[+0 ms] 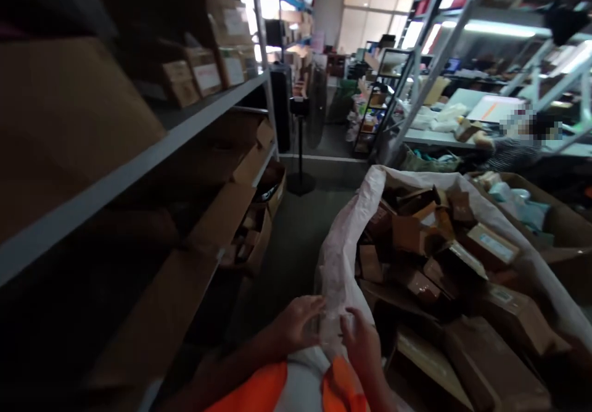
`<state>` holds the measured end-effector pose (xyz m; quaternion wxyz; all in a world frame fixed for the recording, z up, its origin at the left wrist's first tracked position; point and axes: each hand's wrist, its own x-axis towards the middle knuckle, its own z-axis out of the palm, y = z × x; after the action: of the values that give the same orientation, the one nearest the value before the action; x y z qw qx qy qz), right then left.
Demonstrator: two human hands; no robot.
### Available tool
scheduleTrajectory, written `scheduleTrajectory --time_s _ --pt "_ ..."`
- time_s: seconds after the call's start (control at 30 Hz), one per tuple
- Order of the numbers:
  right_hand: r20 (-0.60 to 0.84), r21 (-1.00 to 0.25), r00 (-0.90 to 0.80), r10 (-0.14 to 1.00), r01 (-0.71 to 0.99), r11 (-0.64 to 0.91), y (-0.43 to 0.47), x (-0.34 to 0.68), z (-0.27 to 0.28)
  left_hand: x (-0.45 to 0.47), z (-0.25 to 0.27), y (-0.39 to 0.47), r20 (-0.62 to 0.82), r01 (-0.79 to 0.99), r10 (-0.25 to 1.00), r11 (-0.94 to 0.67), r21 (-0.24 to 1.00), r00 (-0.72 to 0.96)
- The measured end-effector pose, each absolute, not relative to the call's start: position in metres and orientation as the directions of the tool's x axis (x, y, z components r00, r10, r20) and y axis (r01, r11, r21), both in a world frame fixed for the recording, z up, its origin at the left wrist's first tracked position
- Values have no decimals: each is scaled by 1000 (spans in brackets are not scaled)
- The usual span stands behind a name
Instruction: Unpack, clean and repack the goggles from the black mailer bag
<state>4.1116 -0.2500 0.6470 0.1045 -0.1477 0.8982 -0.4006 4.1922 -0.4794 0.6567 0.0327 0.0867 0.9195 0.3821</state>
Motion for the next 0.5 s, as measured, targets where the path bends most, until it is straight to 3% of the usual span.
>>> scheduleTrajectory --time_s 0.13,0.23,0.33,0.43,0.5 --pt "-230 -739 -969 -94 111 665 -246 4090 640 4158 660 -550 -171 -11 139 744 668 -975" --pt "-216 -723 -976 39 187 665 -245 4085 644 4129 650 -597 -383 -196 58 783 590 -922" --pt "-181 -726 -970 164 245 643 -253 4075 651 4101 631 -635 -512 -262 52 812 521 -858" --pt "-211 -748 -949 234 311 586 -273 4049 650 4078 608 -669 -598 -299 53 828 474 -800" --pt "-252 -772 -945 210 327 545 -294 4021 643 4063 592 -692 -642 -324 52 831 453 -765"
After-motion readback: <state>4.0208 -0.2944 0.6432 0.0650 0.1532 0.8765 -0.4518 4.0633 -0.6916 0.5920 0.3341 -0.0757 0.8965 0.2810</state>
